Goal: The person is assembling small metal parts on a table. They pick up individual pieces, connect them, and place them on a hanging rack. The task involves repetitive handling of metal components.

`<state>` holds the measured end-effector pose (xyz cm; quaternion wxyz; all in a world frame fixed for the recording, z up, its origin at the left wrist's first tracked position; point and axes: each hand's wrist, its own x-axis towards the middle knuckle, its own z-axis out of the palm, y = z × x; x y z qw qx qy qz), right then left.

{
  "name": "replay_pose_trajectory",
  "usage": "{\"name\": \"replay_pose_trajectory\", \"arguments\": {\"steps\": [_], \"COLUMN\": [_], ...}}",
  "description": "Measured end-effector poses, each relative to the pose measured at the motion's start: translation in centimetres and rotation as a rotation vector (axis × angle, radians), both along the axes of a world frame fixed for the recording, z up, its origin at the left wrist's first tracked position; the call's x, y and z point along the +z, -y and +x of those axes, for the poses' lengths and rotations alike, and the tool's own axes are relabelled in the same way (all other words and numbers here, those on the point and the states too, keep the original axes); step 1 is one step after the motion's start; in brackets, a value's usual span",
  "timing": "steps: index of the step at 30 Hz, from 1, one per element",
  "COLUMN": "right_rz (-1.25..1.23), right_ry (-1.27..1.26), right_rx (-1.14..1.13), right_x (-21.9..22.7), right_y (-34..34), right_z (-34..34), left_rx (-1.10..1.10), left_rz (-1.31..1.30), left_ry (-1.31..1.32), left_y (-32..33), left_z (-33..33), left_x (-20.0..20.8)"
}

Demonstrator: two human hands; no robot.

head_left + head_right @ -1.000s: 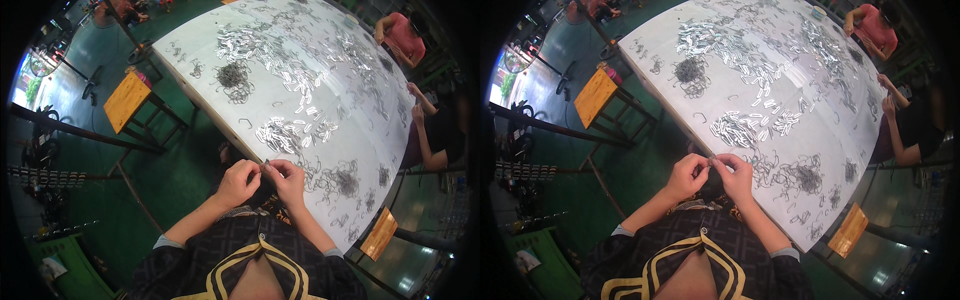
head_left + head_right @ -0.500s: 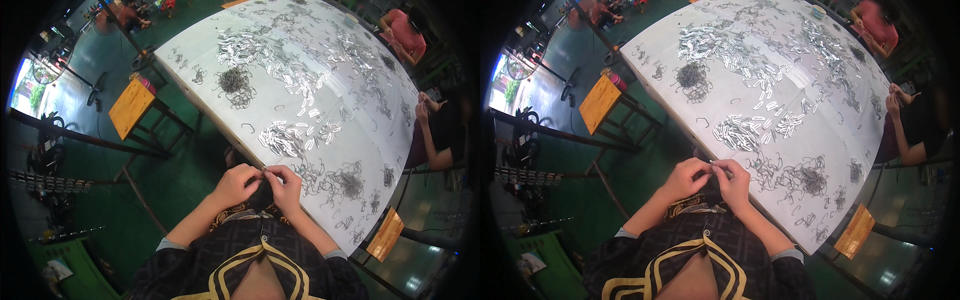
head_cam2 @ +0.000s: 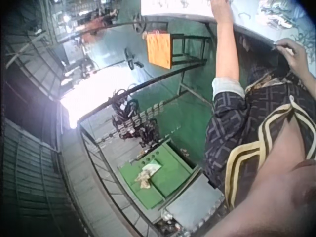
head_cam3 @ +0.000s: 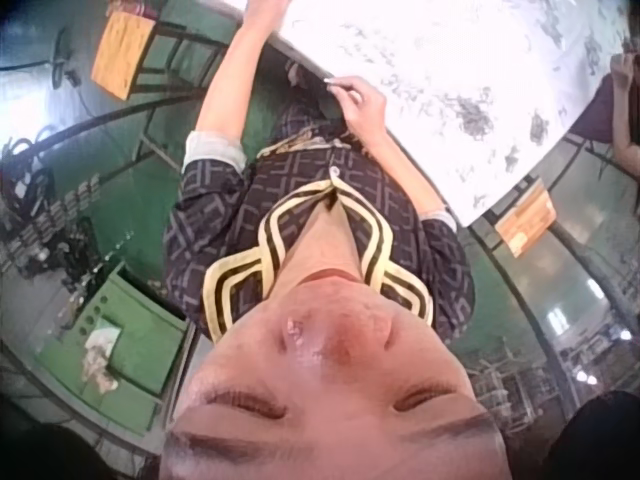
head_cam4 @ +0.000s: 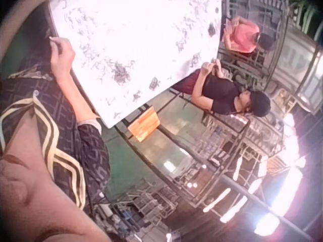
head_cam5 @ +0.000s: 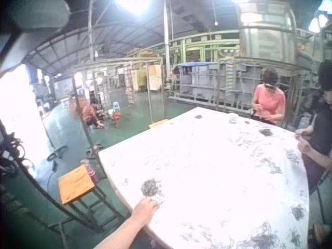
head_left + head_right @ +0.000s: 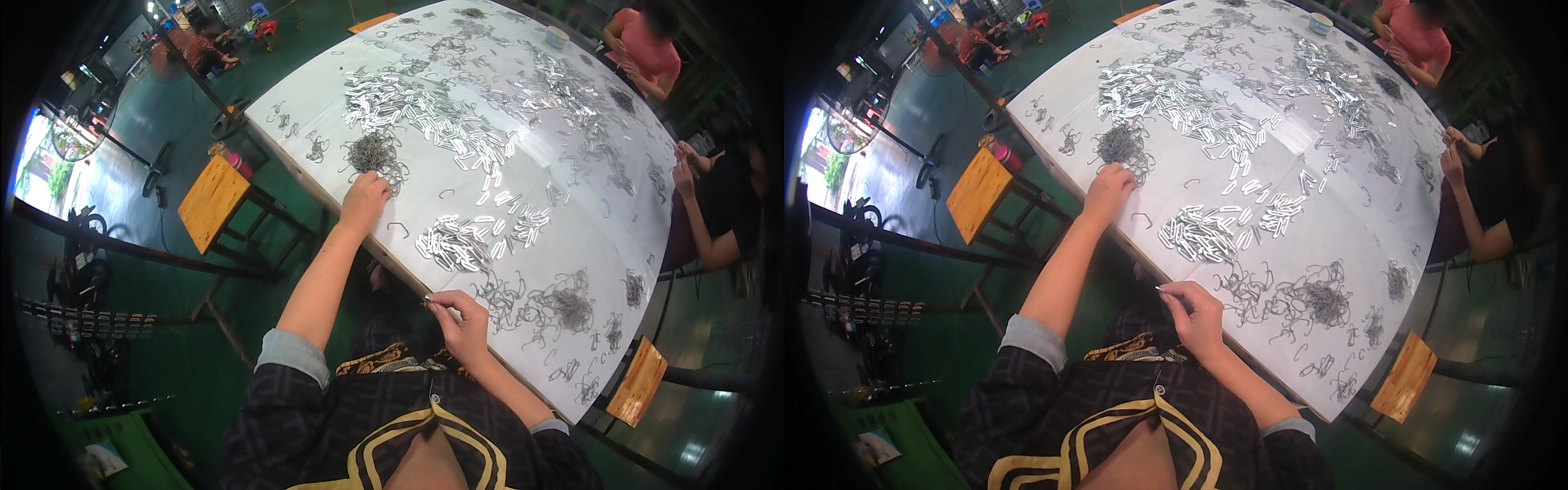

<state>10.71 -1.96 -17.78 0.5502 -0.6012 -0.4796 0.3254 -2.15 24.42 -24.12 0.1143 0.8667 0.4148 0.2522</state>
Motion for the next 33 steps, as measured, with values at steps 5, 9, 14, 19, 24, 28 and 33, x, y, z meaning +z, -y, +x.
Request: {"name": "replay_pose_trajectory", "arguments": {"steps": [5, 9, 14, 19, 24, 28, 33], "right_rz": [-0.003, -0.004, -0.014, -0.023, -0.028, -0.013, 0.004], "right_ry": [0.005, 0.001, -0.016, -0.016, -0.005, 0.017, 0.015], "right_rx": [-0.007, -0.003, 0.001, 0.014, -0.029, -0.073, -0.082], "right_x": [-0.3, -0.4, -0.6, -0.6, -0.8, -0.9, -0.6], "right_y": [0.1, 0.1, 0.0, 0.0, -0.1, -0.2, -0.3], "right_z": [0.5, 0.5, 0.5, 0.4, 0.5, 0.5, 0.4], "left_rx": [-0.057, -0.006, 0.042, 0.027, -0.129, -0.371, -0.268], "left_rz": [-0.151, -0.662, -1.18, -1.251, -1.295, -1.25, -1.034], "left_ry": [0.235, 0.556, 0.727, 0.712, 0.686, 0.592, 0.611], "left_y": [0.4, -0.4, -0.5, -0.1, 4.3, 11.4, 15.9], "left_z": [1.1, 0.3, -0.8, -1.3, -1.0, -1.0, -1.3], "left_x": [0.4, 0.4, 2.2, 3.3, 6.8, 9.7, 8.9]}}
